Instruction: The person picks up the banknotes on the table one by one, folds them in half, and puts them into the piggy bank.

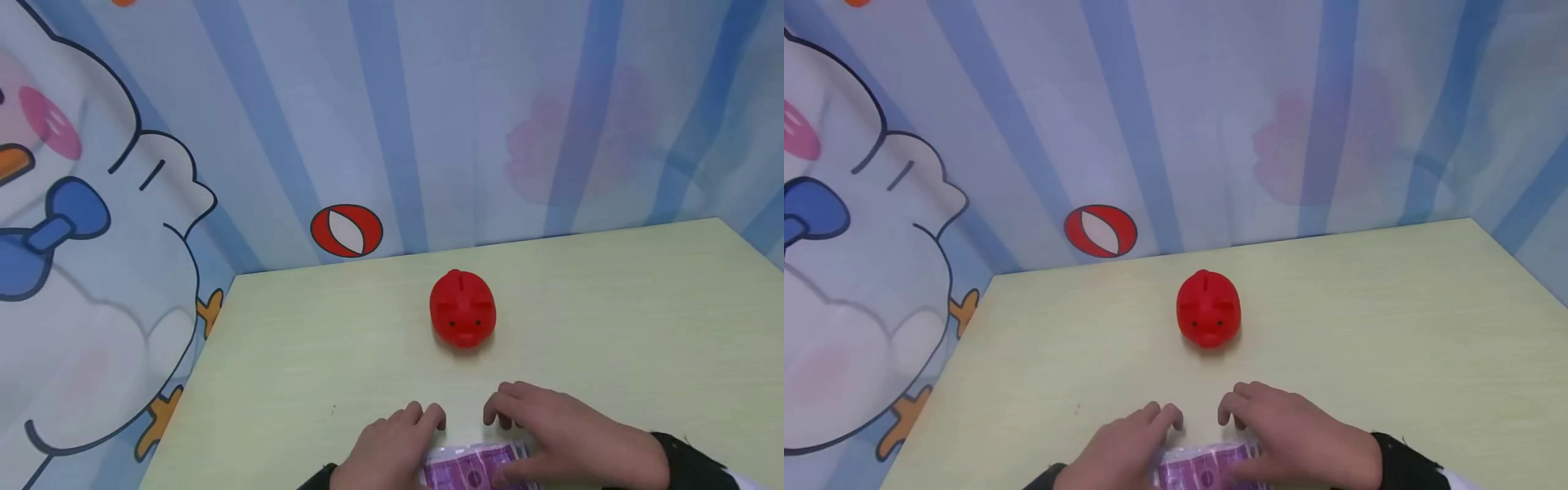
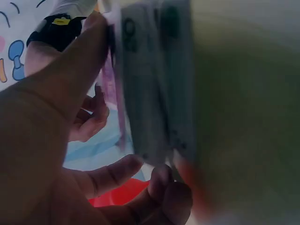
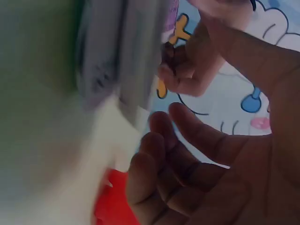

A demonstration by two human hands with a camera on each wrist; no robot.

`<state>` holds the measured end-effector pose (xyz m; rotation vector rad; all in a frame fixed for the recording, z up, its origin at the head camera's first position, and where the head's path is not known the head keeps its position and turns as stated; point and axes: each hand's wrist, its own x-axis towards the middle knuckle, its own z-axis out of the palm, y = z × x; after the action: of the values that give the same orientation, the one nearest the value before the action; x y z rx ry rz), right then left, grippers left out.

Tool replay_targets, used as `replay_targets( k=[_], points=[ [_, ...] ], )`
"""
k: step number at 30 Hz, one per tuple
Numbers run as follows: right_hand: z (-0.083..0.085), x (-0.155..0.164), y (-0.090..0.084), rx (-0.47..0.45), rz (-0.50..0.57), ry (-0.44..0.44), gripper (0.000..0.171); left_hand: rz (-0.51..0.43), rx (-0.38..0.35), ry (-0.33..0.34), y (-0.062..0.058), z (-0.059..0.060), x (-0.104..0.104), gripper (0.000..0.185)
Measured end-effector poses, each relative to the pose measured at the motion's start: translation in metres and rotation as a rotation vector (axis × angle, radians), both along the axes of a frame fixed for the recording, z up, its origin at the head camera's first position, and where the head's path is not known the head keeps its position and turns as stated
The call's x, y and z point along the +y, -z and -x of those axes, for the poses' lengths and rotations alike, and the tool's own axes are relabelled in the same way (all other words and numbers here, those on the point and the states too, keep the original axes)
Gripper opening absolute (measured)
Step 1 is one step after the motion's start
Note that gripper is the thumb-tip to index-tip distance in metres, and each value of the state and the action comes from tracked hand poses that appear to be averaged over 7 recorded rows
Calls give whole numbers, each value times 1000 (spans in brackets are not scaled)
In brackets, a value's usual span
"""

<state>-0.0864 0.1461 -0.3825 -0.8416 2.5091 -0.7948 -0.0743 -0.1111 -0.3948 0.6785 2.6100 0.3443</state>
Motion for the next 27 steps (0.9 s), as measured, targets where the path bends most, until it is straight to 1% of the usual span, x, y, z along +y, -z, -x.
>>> replay_targets(
  k=[1,3,5,7,10,13,16,20,22,23,25,27],
  points=[
    [-1,-1,4,-25,-13,-16,56,10,7,22,3,0,0,71],
    [-1,-3,11,-45,-34,-48,55,26,30,52,7,0,-2,67],
    [-1,-5,17,-60,-49,-67,54,23,33,54,9,2,-3,60],
    [-1,-7,20,-64,-46,-74,46,0,33,43,10,2,-4,53],
    [1,-9,21,-79,-23,-57,35,-56,16,6,8,5,-5,46],
    [3,-8,21,-42,-4,-45,26,-106,26,-45,3,7,-8,38],
    [5,-6,20,1,12,-44,24,-123,61,-98,-3,8,-10,28],
    [6,0,17,102,55,-43,22,-145,131,-160,-13,6,-11,18],
    [7,3,13,137,89,-37,16,-203,185,-169,-20,4,-12,13],
    [8,4,9,160,116,-39,12,-242,195,-178,-26,4,-13,11],
    [11,6,-1,169,189,-42,9,-374,168,-190,-38,4,-14,11],
    [15,8,-13,188,295,-54,10,-517,106,-202,-52,5,-16,13]
  ],
)
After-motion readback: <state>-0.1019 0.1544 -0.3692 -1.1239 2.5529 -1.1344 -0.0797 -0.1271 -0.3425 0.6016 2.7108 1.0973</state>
